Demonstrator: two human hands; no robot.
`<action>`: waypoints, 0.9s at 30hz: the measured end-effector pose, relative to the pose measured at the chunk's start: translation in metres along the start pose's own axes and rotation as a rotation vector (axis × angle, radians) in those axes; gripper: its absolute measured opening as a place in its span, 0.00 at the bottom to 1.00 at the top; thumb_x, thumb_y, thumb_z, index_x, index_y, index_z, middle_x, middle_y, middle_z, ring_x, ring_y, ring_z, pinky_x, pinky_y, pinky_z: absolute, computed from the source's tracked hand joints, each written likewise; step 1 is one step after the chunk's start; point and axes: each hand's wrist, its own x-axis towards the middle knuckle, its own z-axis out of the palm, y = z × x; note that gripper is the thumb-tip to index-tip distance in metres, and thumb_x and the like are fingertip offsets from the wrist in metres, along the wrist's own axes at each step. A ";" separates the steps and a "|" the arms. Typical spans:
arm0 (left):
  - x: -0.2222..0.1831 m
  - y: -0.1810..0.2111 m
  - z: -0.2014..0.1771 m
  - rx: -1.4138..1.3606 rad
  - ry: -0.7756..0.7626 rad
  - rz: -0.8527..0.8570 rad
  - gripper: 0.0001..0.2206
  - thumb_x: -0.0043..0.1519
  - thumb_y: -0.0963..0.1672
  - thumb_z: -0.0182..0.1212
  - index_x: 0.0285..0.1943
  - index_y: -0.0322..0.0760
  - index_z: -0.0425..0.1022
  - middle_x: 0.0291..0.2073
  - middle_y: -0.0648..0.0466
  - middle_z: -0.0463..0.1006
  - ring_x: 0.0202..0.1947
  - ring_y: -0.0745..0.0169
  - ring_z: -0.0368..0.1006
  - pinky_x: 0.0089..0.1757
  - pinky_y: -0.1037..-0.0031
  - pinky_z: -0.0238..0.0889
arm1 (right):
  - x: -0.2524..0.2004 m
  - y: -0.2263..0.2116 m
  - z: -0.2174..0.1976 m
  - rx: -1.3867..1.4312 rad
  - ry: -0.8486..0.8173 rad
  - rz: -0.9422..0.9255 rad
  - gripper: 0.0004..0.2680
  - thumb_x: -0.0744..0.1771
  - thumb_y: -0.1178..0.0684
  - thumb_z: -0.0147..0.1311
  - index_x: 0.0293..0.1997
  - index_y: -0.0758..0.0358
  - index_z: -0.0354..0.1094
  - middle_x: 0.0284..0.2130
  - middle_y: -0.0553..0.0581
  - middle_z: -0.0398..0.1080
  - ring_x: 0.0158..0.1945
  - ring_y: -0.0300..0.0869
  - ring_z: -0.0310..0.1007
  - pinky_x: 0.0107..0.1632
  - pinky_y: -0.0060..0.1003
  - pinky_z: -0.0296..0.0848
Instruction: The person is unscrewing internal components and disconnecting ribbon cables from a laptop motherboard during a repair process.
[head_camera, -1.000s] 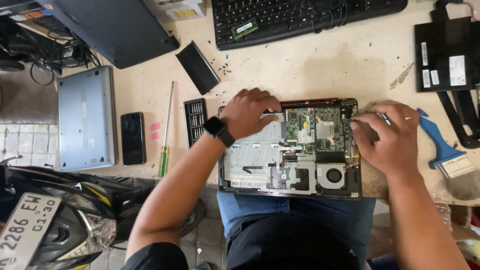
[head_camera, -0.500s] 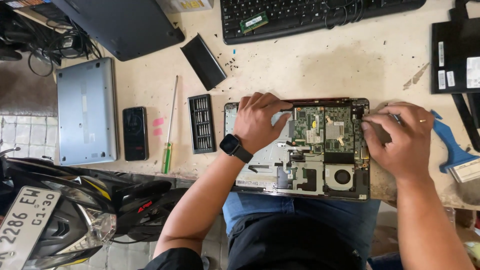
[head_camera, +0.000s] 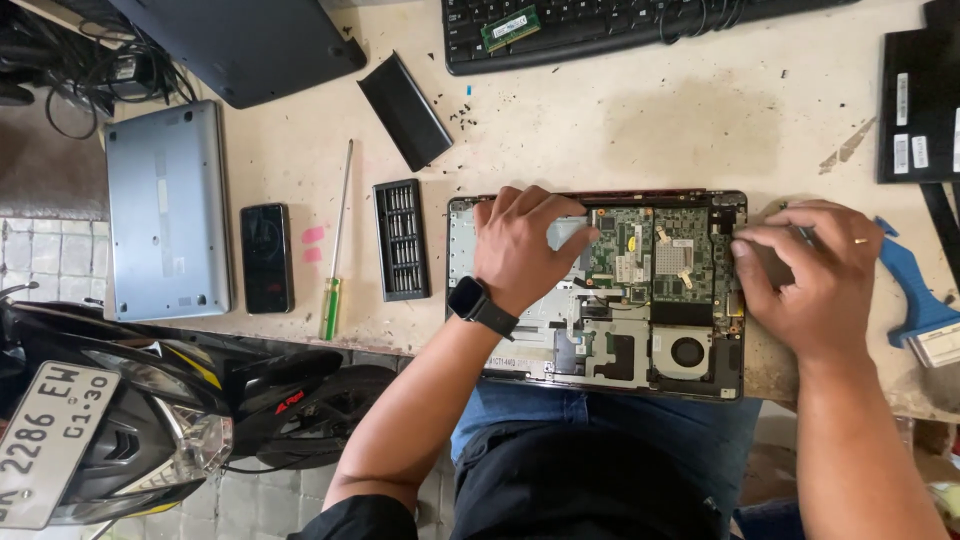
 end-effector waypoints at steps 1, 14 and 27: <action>-0.001 0.000 0.002 -0.001 -0.001 -0.001 0.11 0.58 0.55 0.66 0.40 0.55 0.81 0.40 0.63 0.81 0.46 0.50 0.73 0.44 0.54 0.59 | 0.001 -0.001 -0.001 0.000 -0.002 0.000 0.04 0.71 0.54 0.67 0.43 0.60 0.82 0.48 0.58 0.73 0.58 0.54 0.75 0.70 0.54 0.57; 0.004 0.004 -0.007 0.094 -0.006 -0.046 0.08 0.60 0.49 0.59 0.40 0.50 0.82 0.40 0.59 0.82 0.44 0.49 0.74 0.45 0.51 0.60 | 0.007 -0.002 -0.004 0.022 0.028 -0.021 0.02 0.70 0.57 0.68 0.42 0.63 0.82 0.47 0.59 0.71 0.55 0.54 0.76 0.67 0.53 0.65; 0.011 -0.001 -0.005 0.100 -0.068 0.014 0.06 0.61 0.44 0.57 0.37 0.46 0.80 0.37 0.56 0.80 0.42 0.47 0.75 0.43 0.51 0.65 | 0.003 -0.003 -0.002 0.005 0.018 -0.001 0.03 0.71 0.55 0.67 0.42 0.61 0.82 0.47 0.57 0.73 0.57 0.52 0.76 0.71 0.51 0.55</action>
